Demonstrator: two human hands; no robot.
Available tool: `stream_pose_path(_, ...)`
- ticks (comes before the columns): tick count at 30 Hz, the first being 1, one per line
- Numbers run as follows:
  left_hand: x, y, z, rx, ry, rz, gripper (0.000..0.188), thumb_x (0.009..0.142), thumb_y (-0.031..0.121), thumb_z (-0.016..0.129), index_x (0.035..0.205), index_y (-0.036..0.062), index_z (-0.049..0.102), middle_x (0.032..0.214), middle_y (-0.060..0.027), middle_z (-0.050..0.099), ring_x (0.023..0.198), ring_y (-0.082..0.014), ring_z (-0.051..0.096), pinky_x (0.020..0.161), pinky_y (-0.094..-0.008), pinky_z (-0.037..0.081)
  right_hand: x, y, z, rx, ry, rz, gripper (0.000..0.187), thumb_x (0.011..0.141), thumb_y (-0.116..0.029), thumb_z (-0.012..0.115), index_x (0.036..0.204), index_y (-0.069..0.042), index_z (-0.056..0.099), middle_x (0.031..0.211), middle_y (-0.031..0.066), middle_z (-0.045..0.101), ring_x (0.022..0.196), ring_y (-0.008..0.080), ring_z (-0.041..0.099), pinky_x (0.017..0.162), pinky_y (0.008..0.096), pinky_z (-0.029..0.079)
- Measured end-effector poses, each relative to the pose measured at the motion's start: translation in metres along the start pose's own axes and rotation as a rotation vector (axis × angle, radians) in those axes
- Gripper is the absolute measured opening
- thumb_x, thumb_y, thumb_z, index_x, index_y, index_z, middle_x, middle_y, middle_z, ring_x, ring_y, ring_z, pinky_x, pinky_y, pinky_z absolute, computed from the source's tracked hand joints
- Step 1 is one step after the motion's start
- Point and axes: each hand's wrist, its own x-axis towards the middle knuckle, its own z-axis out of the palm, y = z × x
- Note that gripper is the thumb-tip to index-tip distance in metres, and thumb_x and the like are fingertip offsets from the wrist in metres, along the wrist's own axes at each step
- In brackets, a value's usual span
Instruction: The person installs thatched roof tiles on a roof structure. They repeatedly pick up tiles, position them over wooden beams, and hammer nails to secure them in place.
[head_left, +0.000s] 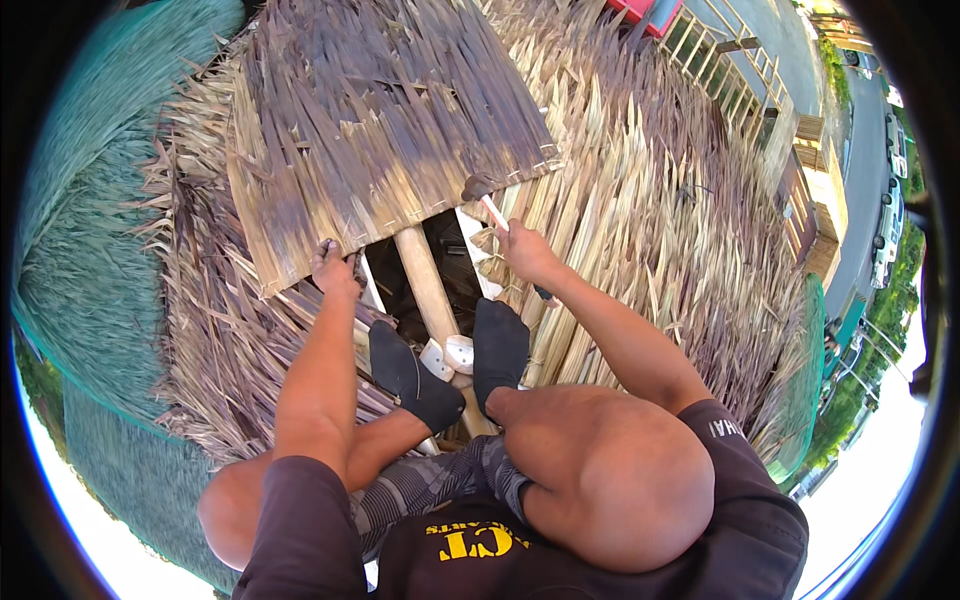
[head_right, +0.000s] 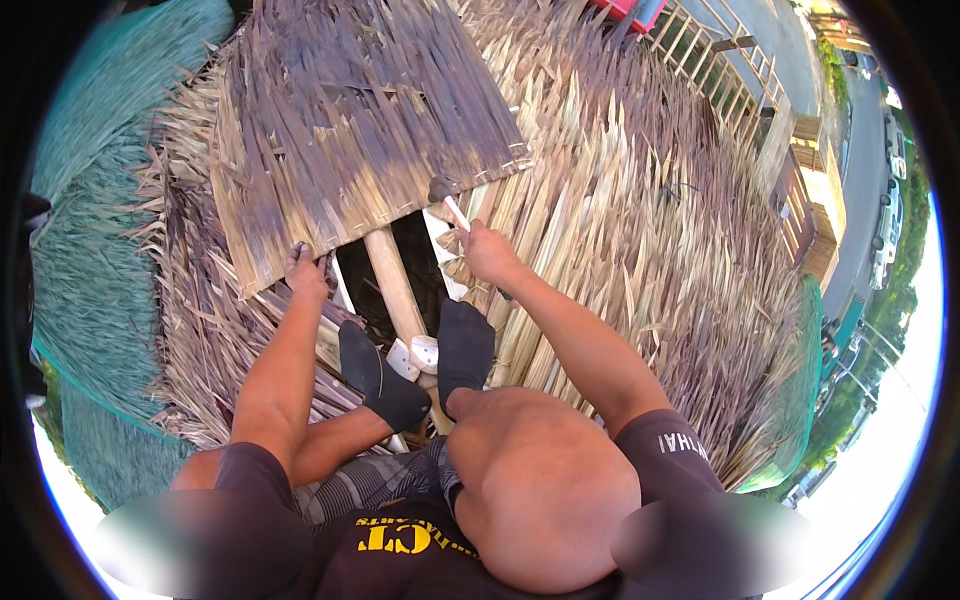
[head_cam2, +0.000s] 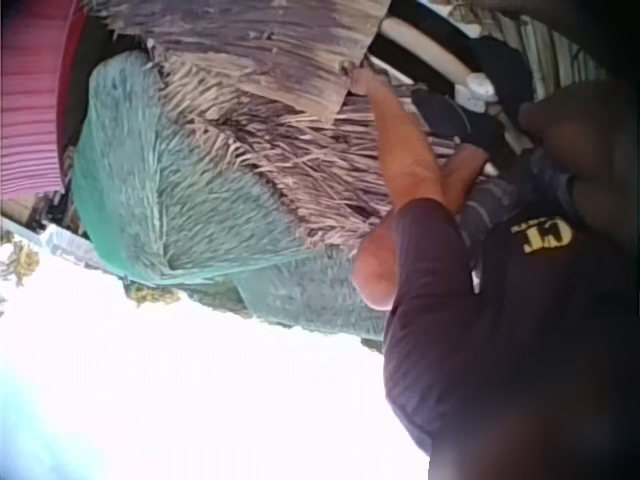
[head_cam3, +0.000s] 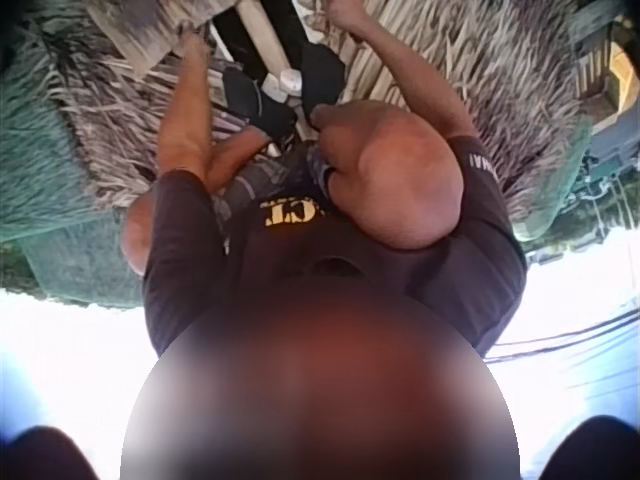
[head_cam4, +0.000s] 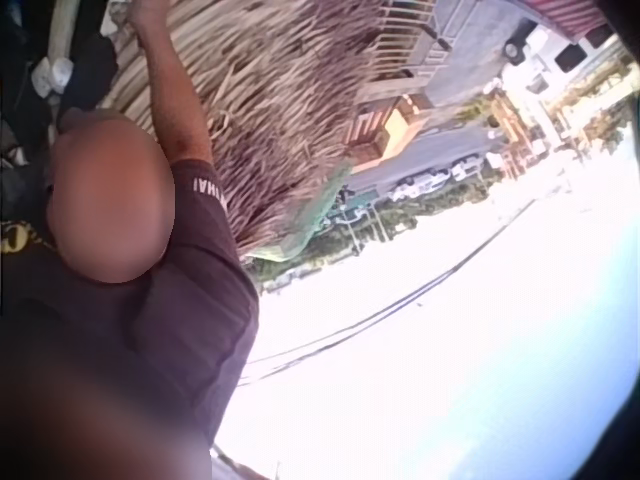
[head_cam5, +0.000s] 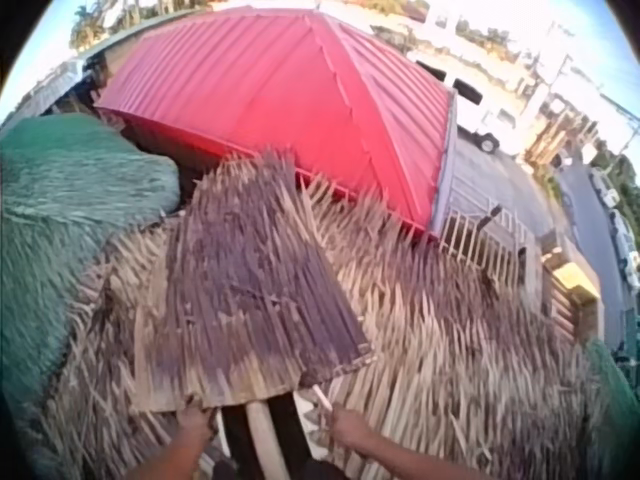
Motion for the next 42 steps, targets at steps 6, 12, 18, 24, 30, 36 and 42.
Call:
stream_pose_path(6,-0.054,0.013,0.019,0.153,0.295,0.161,0.01,0.097,0.011,0.065,0.104,0.0059,0.07,0.096,-0.0046,0.067,0.082,-0.017,0.062,0.073,-0.0351,0.052,0.007,0.001,-0.002,0.061,0.001,0.004,0.043,0.106,-0.036,0.047,0.101,0.007,0.055,0.084,0.0332,0.065,0.079,0.0511,0.065,0.075,0.0556,0.05)
stream_pose_path(12,-0.12,0.002,0.096,0.716,-0.302,0.864,0.021,0.091,0.014,0.065,0.107,0.0009,0.065,0.095,-0.0204,0.069,0.085,-0.0379,0.067,0.078,-0.0435,0.053,0.006,-0.003,-0.008,0.085,-0.063,0.078,0.045,0.106,-0.037,0.045,0.105,0.007,0.055,0.093,0.0355,0.065,0.09,0.0522,0.064,0.082,0.0568,0.048)
stream_pose_path(18,-0.096,-0.016,0.156,1.111,-0.674,0.811,0.019,0.09,0.02,0.068,0.101,0.0049,0.068,0.106,-0.0165,0.062,0.102,-0.037,0.061,0.087,-0.0453,0.05,0.002,-0.011,-0.01,0.067,-0.004,0.043,0.043,0.107,-0.036,0.044,0.103,0.006,0.051,0.08,0.0332,0.064,0.078,0.0509,0.063,0.073,0.0567,0.048)
stream_pose_path(24,-0.093,-0.042,0.152,1.112,-0.538,0.919,0.02,0.09,0.021,0.068,0.102,0.0049,0.068,0.103,-0.0171,0.058,0.104,-0.0386,0.058,0.088,-0.0472,0.047,-0.011,-0.027,-0.021,0.031,0.073,-0.139,0.034,0.108,-0.031,0.044,0.104,0.003,0.044,0.069,0.03,0.062,0.065,0.0511,0.061,0.06,0.0574,0.047)
stream_pose_path(30,-0.088,-0.037,0.156,1.296,-0.599,0.845,0.019,0.09,0.017,0.067,0.104,0.0048,0.067,0.11,-0.0154,0.059,0.104,-0.0365,0.058,0.093,-0.0453,0.047,-0.003,-0.027,-0.017,-0.003,0.073,-0.112,0.031,0.106,-0.026,0.048,0.102,0.004,0.045,0.071,0.0311,0.062,0.066,0.0518,0.062,0.06,0.0585,0.048)
stream_pose_path(36,-0.111,-0.051,0.142,0.985,-0.476,1.025,0.025,0.09,0.015,0.068,0.109,0.0002,0.063,0.106,-0.0171,0.062,0.103,-0.0373,0.06,0.091,-0.047,0.046,0.01,-0.012,-0.003,-0.036,0.072,-0.016,0.034,0.105,-0.027,0.049,0.1,0.007,0.047,0.073,0.0335,0.063,0.07,0.0529,0.063,0.064,0.0592,0.049)
stream_pose_path(42,-0.112,-0.078,0.149,-0.095,-0.21,-0.345,0.044,0.1,0.027,0.064,0.131,-0.0017,0.052,0.13,-0.0163,0.059,0.118,-0.028,0.059,0.105,-0.037,0.045,0.008,0.003,0.008,0.018,0.069,-0.009,0.035,0.105,-0.027,0.049,0.1,0.008,0.049,0.075,0.0338,0.064,0.07,0.0524,0.064,0.065,0.0585,0.05)
